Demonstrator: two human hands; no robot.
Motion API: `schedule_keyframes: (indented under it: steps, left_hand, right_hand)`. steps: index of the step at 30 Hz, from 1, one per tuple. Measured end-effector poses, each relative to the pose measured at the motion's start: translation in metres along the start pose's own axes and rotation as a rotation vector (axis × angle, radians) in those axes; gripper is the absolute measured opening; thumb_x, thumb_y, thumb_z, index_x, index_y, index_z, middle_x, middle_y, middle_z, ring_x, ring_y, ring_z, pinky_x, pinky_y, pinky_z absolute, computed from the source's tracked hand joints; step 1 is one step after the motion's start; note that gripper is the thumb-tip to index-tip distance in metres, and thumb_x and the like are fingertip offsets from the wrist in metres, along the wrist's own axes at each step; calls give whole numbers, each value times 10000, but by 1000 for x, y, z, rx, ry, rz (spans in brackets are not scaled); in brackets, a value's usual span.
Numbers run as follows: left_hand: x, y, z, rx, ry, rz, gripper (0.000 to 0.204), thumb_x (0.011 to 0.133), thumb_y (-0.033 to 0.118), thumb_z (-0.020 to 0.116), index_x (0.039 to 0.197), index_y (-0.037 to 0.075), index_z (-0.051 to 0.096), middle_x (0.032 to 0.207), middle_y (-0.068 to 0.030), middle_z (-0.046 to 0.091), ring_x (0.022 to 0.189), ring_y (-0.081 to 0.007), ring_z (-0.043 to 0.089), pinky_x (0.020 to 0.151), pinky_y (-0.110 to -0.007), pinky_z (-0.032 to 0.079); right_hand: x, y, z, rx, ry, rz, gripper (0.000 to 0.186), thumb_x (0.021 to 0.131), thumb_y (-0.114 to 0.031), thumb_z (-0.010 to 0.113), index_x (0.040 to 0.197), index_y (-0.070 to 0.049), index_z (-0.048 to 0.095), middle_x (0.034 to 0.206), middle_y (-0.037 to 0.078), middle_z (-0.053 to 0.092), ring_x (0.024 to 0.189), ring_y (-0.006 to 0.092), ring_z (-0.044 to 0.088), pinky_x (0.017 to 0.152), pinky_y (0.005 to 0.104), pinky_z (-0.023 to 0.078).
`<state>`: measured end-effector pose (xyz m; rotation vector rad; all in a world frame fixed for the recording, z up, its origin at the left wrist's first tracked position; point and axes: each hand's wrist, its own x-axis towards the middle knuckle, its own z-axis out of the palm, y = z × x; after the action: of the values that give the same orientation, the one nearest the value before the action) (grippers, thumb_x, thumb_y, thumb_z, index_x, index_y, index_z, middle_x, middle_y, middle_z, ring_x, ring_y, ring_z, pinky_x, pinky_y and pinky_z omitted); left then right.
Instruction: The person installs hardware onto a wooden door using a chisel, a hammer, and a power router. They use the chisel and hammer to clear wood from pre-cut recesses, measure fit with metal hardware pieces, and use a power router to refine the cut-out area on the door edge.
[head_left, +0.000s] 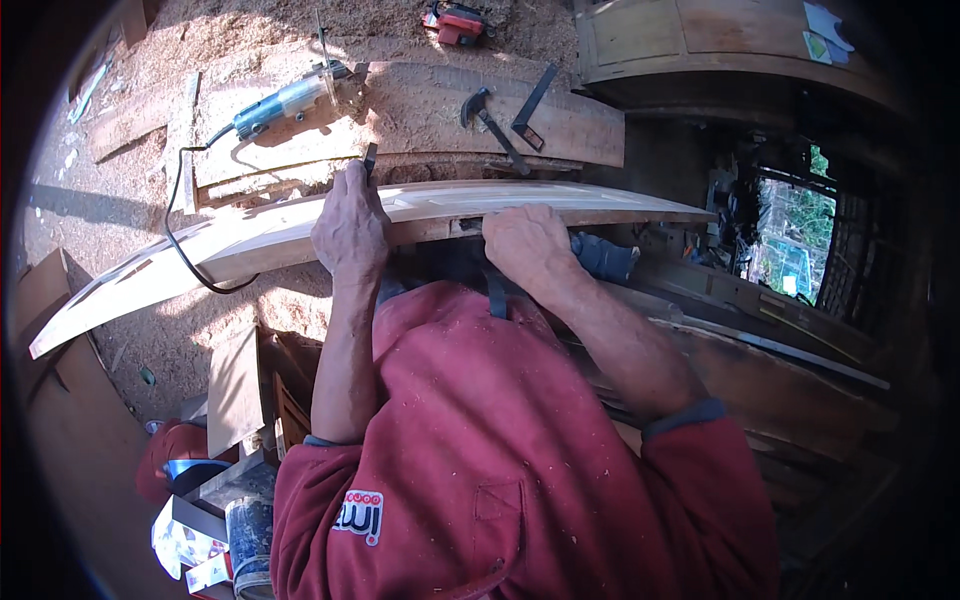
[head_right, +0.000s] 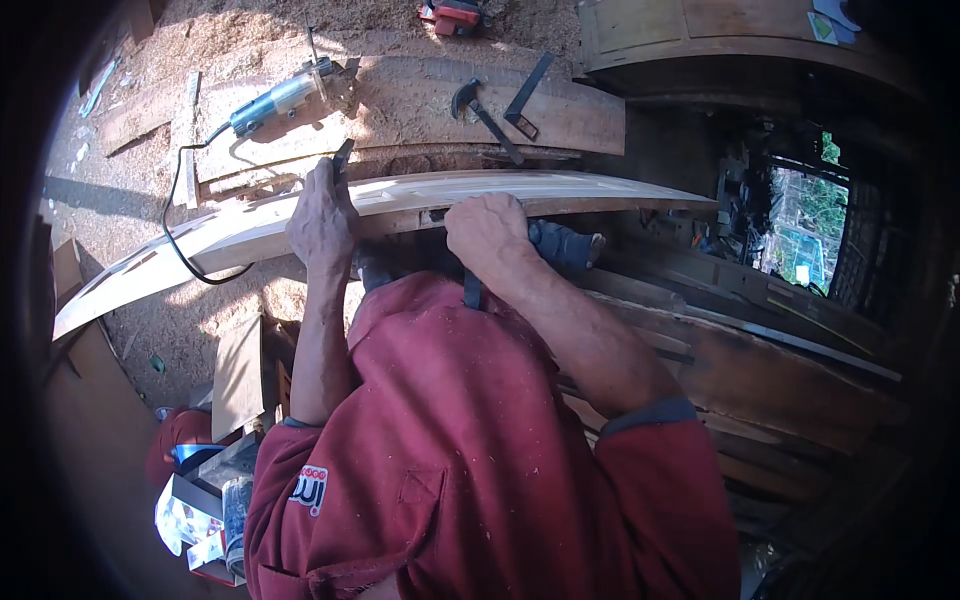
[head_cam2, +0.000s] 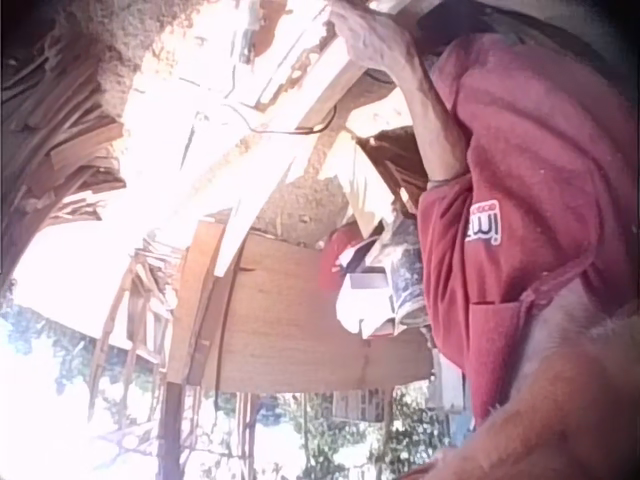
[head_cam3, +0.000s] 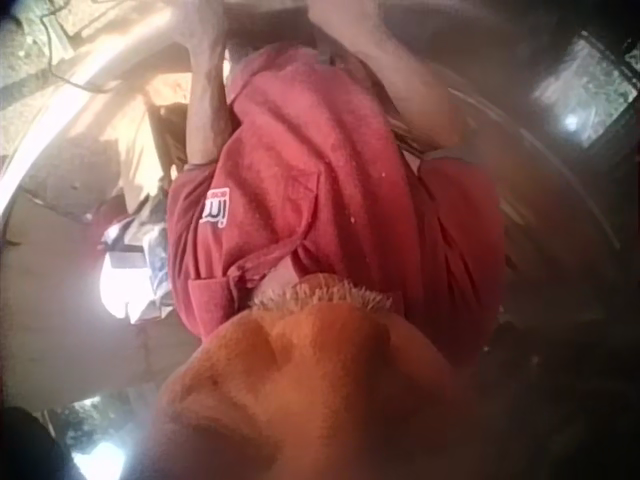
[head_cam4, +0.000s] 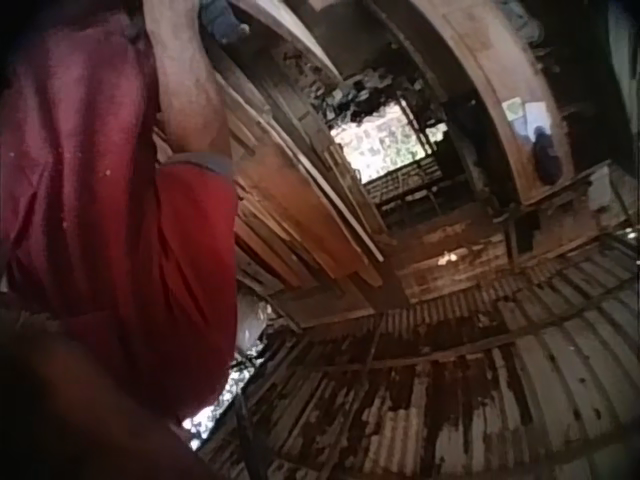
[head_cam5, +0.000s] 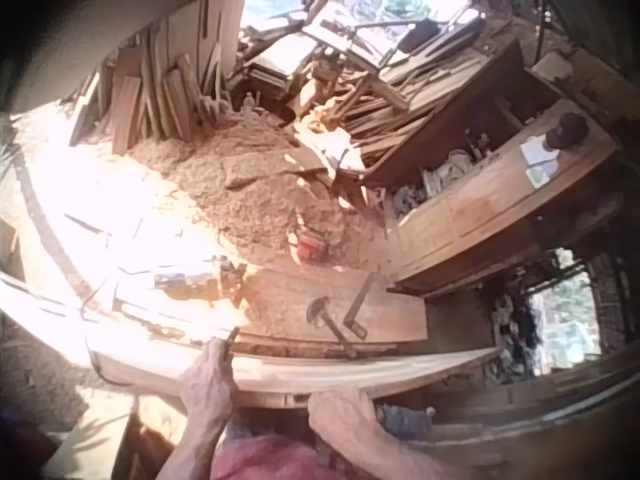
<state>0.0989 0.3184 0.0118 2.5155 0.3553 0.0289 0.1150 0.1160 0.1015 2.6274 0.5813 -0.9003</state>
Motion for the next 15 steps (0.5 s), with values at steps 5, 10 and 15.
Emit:
schedule_keyframes:
  steps: [5,10,15]
  left_hand:
    - [-3,-1,4,-17,25,25,169,1020,276,540,1078,118,553,941,-86,649,857,-313,681,650,-460,533]
    - [-6,4,3,1,4,-20,169,1019,284,544,1079,126,558,943,-72,652,839,-307,680,639,-457,525]
    - [-9,0,8,9,69,-6,172,1014,284,556,1091,130,563,930,-70,656,821,-312,678,631,-455,517]
  right_hand:
    - [-9,36,25,105,59,-108,143,848,-167,556,869,-49,633,679,195,664,662,413,672,623,541,515]
    - [-15,59,40,184,190,-194,194,934,-228,595,821,-71,616,623,178,624,611,392,650,575,509,509]
    - [-40,76,35,310,192,-225,211,969,-281,602,880,-91,621,655,179,619,654,416,641,580,506,488]
